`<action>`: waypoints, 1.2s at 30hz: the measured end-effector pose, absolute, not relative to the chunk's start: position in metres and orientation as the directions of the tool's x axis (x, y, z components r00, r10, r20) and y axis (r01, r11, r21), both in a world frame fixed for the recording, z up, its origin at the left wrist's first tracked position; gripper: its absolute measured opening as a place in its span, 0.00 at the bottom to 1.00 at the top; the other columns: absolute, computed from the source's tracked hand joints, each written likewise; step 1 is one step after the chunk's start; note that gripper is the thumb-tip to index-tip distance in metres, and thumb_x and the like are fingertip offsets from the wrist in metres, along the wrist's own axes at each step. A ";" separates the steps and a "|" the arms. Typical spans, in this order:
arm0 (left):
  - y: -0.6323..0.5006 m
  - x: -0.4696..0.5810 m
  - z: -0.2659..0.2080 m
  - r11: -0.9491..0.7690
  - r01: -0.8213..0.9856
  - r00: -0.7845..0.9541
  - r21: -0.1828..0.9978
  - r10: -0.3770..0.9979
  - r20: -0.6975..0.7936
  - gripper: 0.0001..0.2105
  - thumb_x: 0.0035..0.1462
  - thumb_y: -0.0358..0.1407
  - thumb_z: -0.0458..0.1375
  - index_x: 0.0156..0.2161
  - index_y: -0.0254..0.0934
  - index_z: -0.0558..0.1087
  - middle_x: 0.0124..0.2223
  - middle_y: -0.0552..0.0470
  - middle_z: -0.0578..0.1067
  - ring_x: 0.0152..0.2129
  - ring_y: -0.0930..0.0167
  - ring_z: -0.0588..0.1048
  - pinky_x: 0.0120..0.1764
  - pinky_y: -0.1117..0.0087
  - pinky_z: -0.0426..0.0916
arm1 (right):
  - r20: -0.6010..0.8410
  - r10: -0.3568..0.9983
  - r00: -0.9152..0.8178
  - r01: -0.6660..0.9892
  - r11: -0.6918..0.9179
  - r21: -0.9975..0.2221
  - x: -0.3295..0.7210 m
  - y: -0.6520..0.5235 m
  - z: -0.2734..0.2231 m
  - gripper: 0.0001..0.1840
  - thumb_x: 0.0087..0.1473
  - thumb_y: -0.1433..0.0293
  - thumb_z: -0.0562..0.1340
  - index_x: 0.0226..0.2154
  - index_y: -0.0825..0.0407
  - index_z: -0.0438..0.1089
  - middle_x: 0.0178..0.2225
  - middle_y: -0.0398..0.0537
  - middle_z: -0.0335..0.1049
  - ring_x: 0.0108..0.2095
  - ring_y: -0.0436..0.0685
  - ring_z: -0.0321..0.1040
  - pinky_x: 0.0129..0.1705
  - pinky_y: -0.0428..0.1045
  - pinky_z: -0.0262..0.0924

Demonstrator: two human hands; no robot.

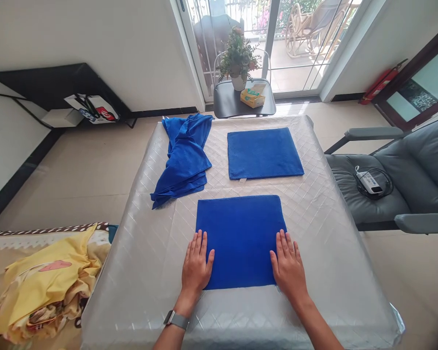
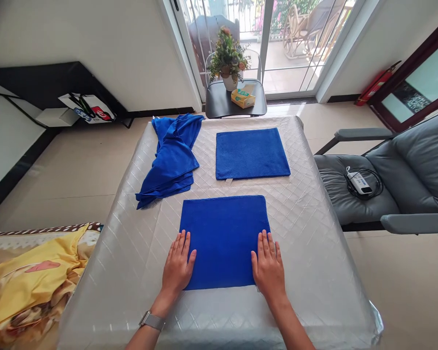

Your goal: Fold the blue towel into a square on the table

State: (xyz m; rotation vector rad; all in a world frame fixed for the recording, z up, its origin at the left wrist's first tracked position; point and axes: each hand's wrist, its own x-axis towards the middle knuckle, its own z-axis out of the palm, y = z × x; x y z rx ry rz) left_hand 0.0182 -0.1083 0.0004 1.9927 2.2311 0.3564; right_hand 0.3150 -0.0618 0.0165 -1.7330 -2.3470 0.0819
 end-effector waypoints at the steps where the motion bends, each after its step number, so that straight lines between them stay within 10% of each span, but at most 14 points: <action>1: -0.108 0.018 0.000 0.098 0.959 -0.119 0.266 0.991 0.062 0.32 0.69 0.42 0.44 0.72 0.44 0.37 0.73 0.47 0.48 0.69 0.61 0.49 0.67 0.51 0.52 | 0.143 0.943 -0.301 0.927 0.325 -0.186 0.302 -0.066 0.021 0.38 0.68 0.64 0.48 0.72 0.55 0.27 0.71 0.54 0.43 0.71 0.63 0.41 0.70 0.61 0.41; 36: -0.149 0.056 0.019 -0.155 0.971 0.132 0.183 0.982 0.133 0.32 0.67 0.37 0.49 0.72 0.35 0.44 0.71 0.46 0.54 0.68 0.62 0.53 0.67 0.55 0.55 | 0.112 0.940 -0.322 0.934 0.335 -0.123 0.295 -0.114 0.037 0.36 0.69 0.63 0.46 0.72 0.53 0.31 0.71 0.52 0.44 0.71 0.62 0.40 0.70 0.61 0.41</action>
